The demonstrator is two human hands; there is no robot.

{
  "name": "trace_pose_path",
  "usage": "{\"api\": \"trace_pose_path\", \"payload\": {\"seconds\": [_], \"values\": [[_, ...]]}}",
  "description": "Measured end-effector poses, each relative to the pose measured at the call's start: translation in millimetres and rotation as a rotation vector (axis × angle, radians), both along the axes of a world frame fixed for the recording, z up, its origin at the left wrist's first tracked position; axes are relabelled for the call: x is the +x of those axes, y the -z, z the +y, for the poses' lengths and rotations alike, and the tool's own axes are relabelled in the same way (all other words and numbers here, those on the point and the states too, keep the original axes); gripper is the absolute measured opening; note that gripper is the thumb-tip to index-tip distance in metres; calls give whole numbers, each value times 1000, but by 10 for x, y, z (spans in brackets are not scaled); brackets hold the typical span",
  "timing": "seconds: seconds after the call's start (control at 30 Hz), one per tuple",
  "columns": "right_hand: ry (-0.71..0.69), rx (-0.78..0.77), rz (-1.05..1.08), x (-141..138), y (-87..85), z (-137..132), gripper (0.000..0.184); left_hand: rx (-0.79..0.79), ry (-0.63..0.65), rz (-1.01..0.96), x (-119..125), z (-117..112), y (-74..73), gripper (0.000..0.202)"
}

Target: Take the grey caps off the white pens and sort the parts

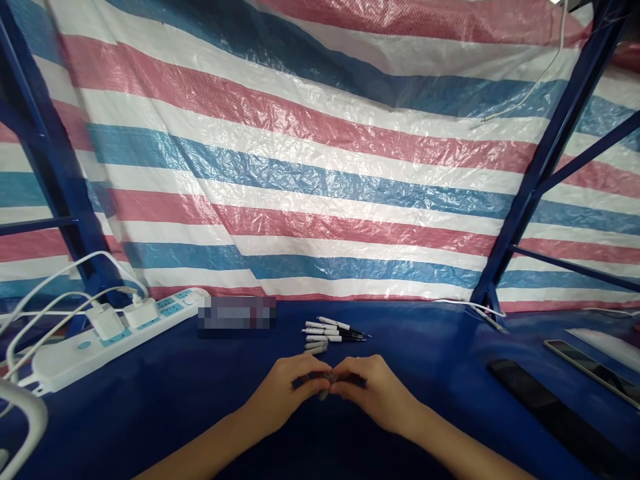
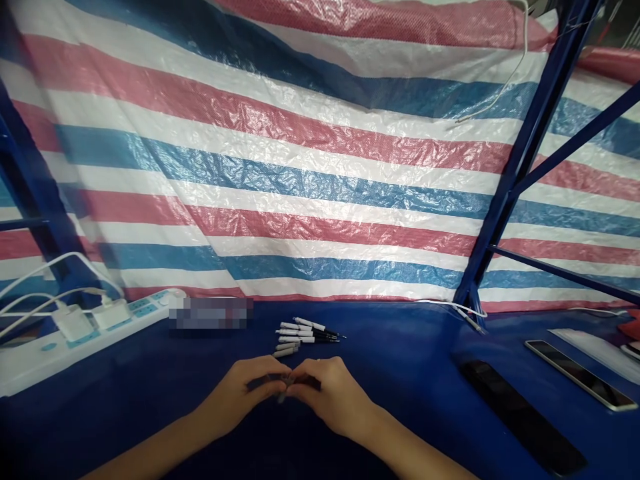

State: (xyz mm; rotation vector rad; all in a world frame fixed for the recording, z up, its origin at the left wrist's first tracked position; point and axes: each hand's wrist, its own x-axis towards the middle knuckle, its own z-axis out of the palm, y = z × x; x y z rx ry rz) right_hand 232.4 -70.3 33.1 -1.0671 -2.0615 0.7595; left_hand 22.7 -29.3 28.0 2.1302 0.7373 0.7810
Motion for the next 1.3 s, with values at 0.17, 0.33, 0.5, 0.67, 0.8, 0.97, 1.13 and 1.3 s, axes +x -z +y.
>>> {"api": "trace_pose_path", "payload": {"seconds": [0.17,0.33,0.5,0.67,0.8,0.97,1.13,1.3], "values": [[63,104,-115,30,81,55,22,-58,-2,55,36,-17,25,21],[41,257,-256,44,117,66,31,-53,26,129,52,-24,43,20],[84,412,-485,94,117,61,32,178,-12,247,-13,82,108,19],[168,442,-548,172,74,109,26,395,-114,399,-56,278,249,22],[191,413,-554,213,43,172,19,456,-159,469,-46,324,304,23],[214,345,-568,277,-12,211,18,466,-208,497,-87,251,261,36],[268,264,-598,383,-45,268,20,447,-227,539,-145,223,191,28],[288,133,-625,549,-23,291,23,428,-279,595,-200,282,190,27]]}}
